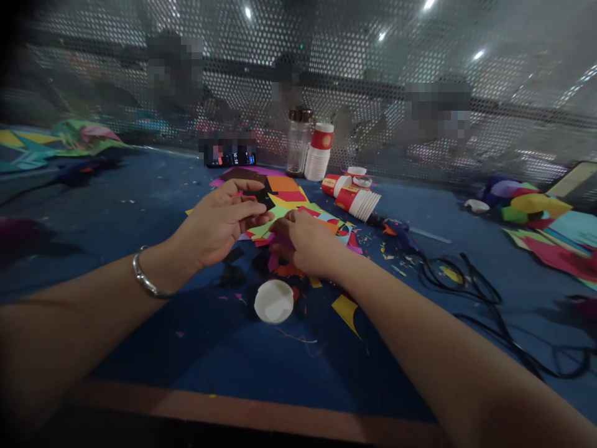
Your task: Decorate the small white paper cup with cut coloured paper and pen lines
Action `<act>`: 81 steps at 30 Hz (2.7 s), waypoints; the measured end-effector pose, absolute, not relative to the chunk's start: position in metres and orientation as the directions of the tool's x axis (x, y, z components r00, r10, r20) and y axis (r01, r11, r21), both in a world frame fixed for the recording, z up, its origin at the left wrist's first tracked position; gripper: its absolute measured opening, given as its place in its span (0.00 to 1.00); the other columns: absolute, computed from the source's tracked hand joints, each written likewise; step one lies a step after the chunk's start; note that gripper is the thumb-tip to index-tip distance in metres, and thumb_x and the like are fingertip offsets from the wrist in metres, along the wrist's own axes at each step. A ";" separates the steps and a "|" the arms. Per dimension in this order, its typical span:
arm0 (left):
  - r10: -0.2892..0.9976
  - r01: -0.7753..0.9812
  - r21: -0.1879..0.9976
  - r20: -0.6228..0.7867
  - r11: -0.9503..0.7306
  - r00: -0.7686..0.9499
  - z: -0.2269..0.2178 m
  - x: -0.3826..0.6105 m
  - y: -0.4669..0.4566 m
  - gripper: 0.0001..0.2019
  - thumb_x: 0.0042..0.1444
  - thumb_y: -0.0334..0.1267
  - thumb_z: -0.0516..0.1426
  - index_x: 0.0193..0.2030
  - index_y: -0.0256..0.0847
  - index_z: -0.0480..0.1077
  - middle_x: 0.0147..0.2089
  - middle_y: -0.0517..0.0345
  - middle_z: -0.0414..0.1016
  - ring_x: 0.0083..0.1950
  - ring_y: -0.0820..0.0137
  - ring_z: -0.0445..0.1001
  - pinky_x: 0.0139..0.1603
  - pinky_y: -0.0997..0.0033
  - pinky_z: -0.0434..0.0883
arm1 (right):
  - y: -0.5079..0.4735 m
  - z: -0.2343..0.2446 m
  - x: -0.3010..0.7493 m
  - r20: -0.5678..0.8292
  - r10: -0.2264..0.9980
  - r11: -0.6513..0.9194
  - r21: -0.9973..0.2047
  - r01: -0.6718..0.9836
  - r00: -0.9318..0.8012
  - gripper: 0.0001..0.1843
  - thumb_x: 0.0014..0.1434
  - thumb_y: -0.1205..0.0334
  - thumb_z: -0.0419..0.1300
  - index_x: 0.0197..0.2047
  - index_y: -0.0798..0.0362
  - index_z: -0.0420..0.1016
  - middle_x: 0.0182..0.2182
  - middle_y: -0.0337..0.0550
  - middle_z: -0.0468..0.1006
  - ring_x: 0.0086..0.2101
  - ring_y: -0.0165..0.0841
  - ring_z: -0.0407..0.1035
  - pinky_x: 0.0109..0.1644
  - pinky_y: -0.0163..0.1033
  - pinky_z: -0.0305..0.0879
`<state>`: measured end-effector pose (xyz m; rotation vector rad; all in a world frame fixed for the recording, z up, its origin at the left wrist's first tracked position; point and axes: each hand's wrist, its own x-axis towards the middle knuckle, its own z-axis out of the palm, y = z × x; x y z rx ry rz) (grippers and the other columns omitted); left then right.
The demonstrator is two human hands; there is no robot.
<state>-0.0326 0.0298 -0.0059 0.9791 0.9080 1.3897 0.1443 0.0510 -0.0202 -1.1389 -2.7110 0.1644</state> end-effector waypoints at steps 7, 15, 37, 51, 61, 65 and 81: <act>0.999 -0.362 0.931 0.040 -0.041 -0.011 -0.006 -0.032 0.031 0.14 0.55 0.17 0.59 0.42 0.38 0.68 0.26 0.67 0.73 0.27 0.77 0.76 0.38 0.75 0.77 | 0.054 -0.025 0.145 0.154 0.741 0.668 -0.262 0.696 -0.653 0.14 0.64 0.57 0.62 0.51 0.52 0.78 0.48 0.55 0.75 0.48 0.46 0.70 0.56 0.53 0.68; 1.000 -0.329 0.944 0.021 -0.019 0.002 -0.006 -0.034 0.031 0.14 0.55 0.17 0.60 0.43 0.37 0.69 0.27 0.65 0.75 0.27 0.76 0.77 0.39 0.74 0.76 | 0.054 -0.018 0.152 0.118 0.799 0.577 -0.423 0.698 -0.589 0.09 0.61 0.68 0.61 0.44 0.54 0.80 0.40 0.48 0.82 0.39 0.38 0.76 0.46 0.46 0.72; 0.999 -0.264 0.964 0.017 -0.005 0.042 -0.009 -0.035 0.032 0.13 0.56 0.18 0.60 0.43 0.38 0.69 0.26 0.65 0.74 0.26 0.76 0.76 0.36 0.74 0.75 | 0.036 -0.017 0.145 0.058 0.662 0.729 -0.279 0.625 -0.747 0.05 0.64 0.64 0.60 0.41 0.50 0.78 0.44 0.49 0.78 0.45 0.42 0.71 0.48 0.47 0.67; 0.994 -0.174 0.982 -0.051 0.067 0.093 -0.007 -0.038 0.030 0.14 0.54 0.18 0.60 0.43 0.38 0.70 0.26 0.64 0.74 0.27 0.75 0.74 0.32 0.74 0.71 | 0.027 -0.009 0.157 0.236 0.637 0.764 -0.319 0.561 -0.733 0.06 0.57 0.72 0.59 0.37 0.51 0.73 0.36 0.44 0.79 0.38 0.36 0.71 0.44 0.42 0.65; 0.954 -0.172 0.958 -0.187 0.230 0.234 -0.002 -0.035 0.023 0.12 0.56 0.16 0.55 0.41 0.35 0.71 0.26 0.61 0.76 0.28 0.77 0.73 0.36 0.75 0.70 | 0.029 -0.004 0.176 0.712 0.365 0.800 0.091 0.594 -0.600 0.06 0.66 0.68 0.58 0.37 0.50 0.72 0.34 0.47 0.79 0.38 0.41 0.72 0.44 0.47 0.68; 0.939 -0.198 0.947 -0.189 0.251 0.287 -0.004 -0.035 0.021 0.13 0.55 0.16 0.56 0.41 0.35 0.73 0.27 0.61 0.77 0.28 0.77 0.73 0.35 0.76 0.69 | 0.031 -0.006 0.176 0.706 0.314 0.791 0.175 0.586 -0.635 0.07 0.68 0.67 0.56 0.37 0.51 0.74 0.35 0.50 0.81 0.37 0.42 0.73 0.45 0.49 0.69; 0.909 -0.251 0.911 -0.230 0.326 0.348 -0.003 -0.035 0.021 0.11 0.56 0.17 0.57 0.35 0.34 0.77 0.28 0.60 0.77 0.28 0.79 0.74 0.32 0.79 0.70 | 0.031 -0.006 0.178 0.626 0.212 0.790 0.343 0.509 -0.750 0.07 0.68 0.70 0.58 0.38 0.54 0.77 0.37 0.50 0.81 0.37 0.40 0.71 0.42 0.46 0.69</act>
